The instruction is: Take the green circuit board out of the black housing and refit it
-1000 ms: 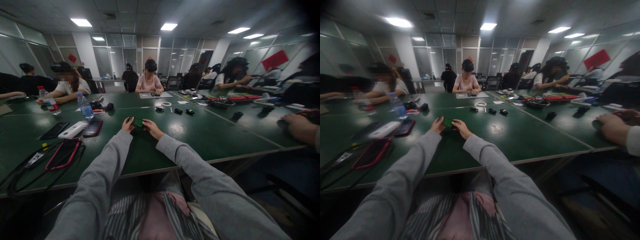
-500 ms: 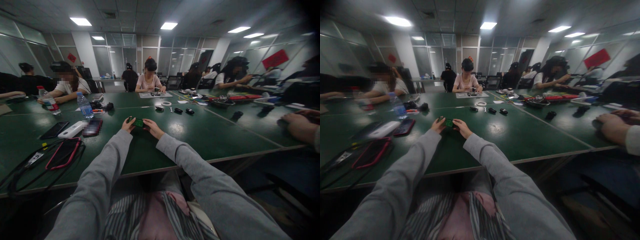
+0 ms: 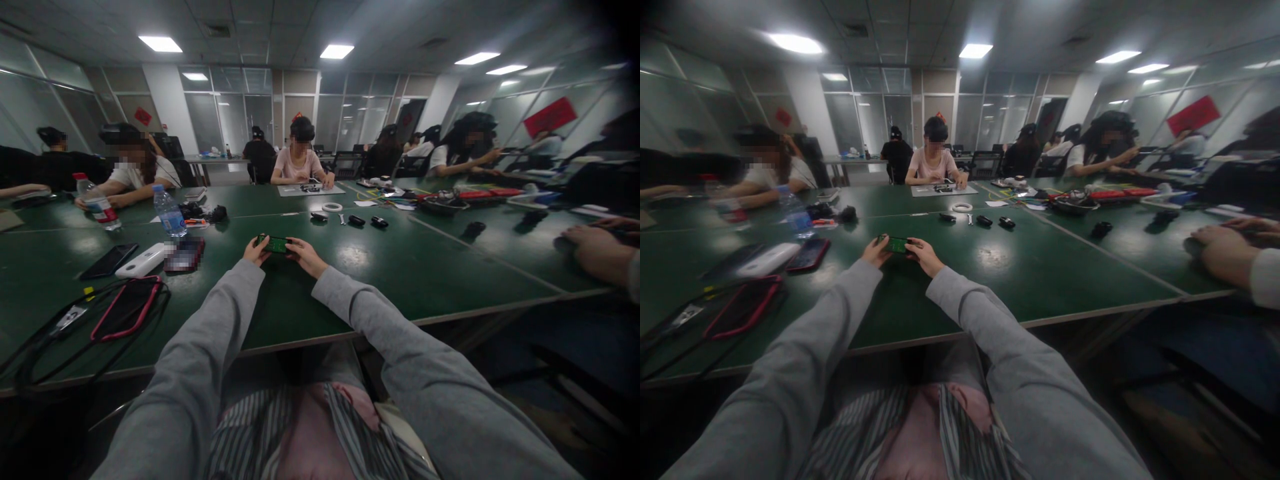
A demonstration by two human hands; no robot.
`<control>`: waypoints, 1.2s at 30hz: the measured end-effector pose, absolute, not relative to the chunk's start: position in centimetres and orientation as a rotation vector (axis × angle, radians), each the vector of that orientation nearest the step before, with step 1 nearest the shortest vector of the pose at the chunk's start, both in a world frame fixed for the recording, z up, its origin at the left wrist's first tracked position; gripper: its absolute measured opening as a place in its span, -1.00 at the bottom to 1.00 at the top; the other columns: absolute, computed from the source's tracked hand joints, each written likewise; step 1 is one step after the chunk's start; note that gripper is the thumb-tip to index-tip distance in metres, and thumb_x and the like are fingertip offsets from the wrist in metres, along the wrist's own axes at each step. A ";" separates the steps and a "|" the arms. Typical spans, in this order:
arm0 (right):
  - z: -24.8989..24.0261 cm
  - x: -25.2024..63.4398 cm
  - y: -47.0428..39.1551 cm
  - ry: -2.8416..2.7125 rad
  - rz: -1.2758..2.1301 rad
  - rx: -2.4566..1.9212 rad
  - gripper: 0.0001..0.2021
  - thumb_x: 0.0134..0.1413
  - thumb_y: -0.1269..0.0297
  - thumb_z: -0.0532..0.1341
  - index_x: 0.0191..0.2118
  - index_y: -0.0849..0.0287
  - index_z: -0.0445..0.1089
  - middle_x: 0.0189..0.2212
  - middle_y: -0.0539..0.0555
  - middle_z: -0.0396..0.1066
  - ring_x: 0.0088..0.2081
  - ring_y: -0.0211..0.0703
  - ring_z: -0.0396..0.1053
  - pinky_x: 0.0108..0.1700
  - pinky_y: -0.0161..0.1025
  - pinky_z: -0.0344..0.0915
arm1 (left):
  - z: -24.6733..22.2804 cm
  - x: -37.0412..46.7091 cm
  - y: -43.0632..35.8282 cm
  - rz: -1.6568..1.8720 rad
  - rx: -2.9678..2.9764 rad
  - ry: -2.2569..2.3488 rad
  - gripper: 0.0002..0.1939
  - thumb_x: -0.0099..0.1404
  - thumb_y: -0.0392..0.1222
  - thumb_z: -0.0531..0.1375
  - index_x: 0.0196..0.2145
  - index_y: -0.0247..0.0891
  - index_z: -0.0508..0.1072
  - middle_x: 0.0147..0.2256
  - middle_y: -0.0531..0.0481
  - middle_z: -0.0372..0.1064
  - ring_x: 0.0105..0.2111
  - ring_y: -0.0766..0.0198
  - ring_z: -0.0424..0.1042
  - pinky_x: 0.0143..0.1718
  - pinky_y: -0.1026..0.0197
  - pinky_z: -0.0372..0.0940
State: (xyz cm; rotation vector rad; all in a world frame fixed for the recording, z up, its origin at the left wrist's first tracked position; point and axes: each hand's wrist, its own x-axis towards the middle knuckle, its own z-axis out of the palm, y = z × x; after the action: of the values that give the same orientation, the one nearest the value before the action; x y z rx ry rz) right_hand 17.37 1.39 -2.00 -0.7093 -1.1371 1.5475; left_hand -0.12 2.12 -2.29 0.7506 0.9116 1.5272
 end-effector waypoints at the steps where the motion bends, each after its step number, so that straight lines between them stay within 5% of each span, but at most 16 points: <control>1: -2.1 17.4 1.4 -1.145 1.545 -0.707 -0.67 -0.14 0.39 0.33 -0.16 0.17 0.36 -0.26 0.03 0.42 -0.31 -0.30 0.40 -0.41 -0.43 0.40 | -2.2 -0.1 2.1 1.528 0.749 0.915 -0.53 -0.08 -0.16 0.40 -0.20 -0.20 0.36 -0.29 -0.01 0.36 -0.39 0.32 0.43 -0.35 0.23 0.35; 15: -1.7 17.3 1.5 -1.067 1.529 -0.761 -0.74 -0.10 0.40 0.29 -0.20 0.18 0.34 -0.26 0.05 0.40 -0.33 -0.29 0.39 -0.47 -0.43 0.39 | -1.9 0.5 1.9 1.544 0.734 0.906 -0.45 -0.13 -0.23 0.42 -0.18 -0.19 0.30 -0.27 0.00 0.37 -0.39 0.34 0.44 -0.37 0.27 0.35; 22: -1.8 17.0 1.6 -0.966 1.486 -0.781 -0.76 -0.07 0.36 0.28 -0.24 0.15 0.28 -0.28 0.02 0.36 -0.26 -0.27 0.38 -0.32 -0.31 0.46 | -1.6 0.8 1.5 1.482 0.731 0.852 -0.39 -0.14 -0.29 0.41 -0.13 -0.17 0.27 -0.32 0.02 0.39 -0.44 0.34 0.44 -0.34 0.24 0.34; 36: -2.1 17.1 2.0 -0.897 1.522 -0.746 -0.78 -0.06 0.36 0.27 -0.26 0.13 0.25 -0.33 0.02 0.33 -0.30 -0.26 0.36 -0.35 -0.30 0.48 | -1.5 0.7 1.2 1.380 0.693 0.745 -0.63 -0.04 -0.32 0.22 -0.21 -0.24 0.32 -0.43 0.00 0.38 -0.41 0.25 0.46 -0.25 0.15 0.35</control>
State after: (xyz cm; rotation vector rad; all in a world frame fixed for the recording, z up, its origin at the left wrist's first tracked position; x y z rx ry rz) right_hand 17.10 1.95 -2.12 -0.7460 -0.8970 1.5221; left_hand 0.69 1.21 -1.49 0.6933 0.7448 1.3804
